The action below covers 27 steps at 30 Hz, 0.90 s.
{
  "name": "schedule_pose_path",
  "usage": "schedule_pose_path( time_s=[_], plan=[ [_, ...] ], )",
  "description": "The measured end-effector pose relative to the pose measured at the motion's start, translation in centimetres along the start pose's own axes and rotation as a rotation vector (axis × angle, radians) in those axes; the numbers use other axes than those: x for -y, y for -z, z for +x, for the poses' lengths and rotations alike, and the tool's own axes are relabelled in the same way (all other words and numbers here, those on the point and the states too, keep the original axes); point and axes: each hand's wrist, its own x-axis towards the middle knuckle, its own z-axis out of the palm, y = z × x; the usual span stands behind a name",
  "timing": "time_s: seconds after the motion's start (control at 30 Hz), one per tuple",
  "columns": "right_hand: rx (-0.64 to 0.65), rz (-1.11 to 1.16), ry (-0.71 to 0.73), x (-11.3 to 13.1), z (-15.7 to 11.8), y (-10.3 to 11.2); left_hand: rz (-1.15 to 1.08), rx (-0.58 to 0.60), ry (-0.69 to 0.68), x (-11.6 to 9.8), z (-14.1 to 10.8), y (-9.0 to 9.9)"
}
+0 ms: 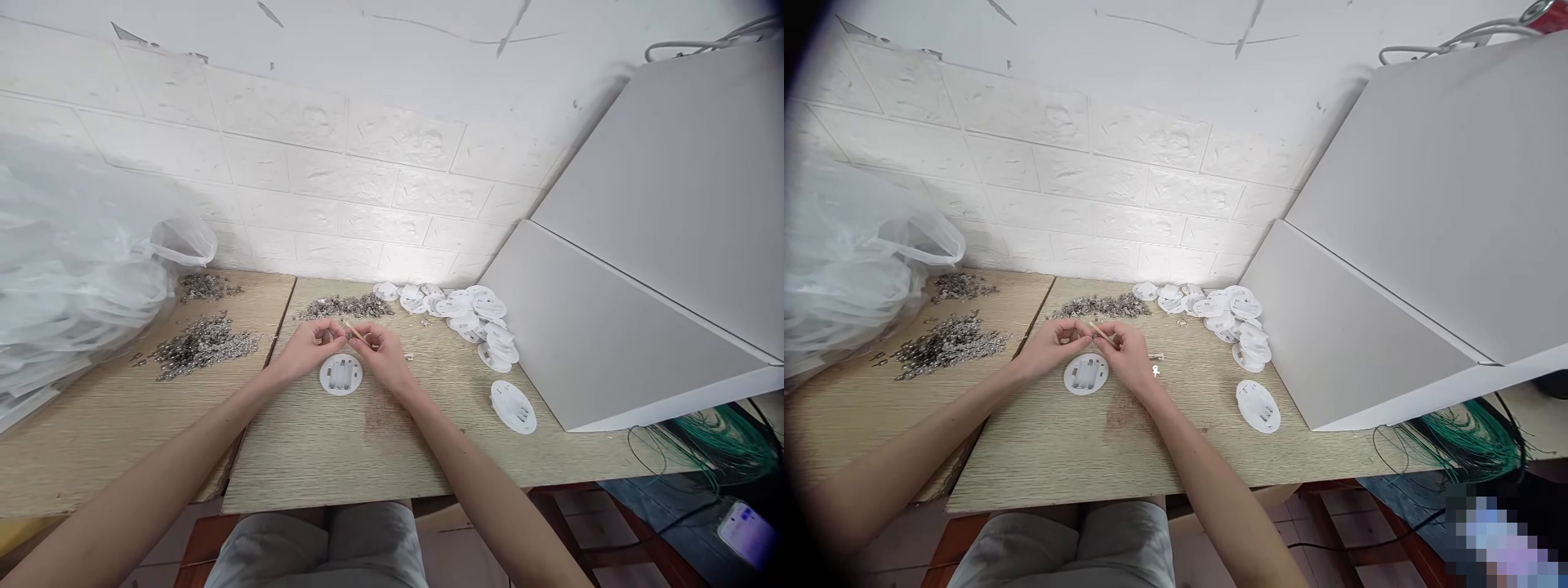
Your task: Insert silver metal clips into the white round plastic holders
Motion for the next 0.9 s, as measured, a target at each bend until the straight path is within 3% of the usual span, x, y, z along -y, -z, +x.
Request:
schedule_pose_path(
  time_s=[0.27,0.9],
  plan=[
    [-0.027,-0.088,0.072,0.14,-0.30,-0.24,0.080,0.019,-0.048,-0.40,-0.19,-0.14],
    [-0.110,-0.114,0.007,0.49,-0.49,-0.78,0.163,-0.055,-0.074,-0.73,-0.44,-0.51]
  ],
)
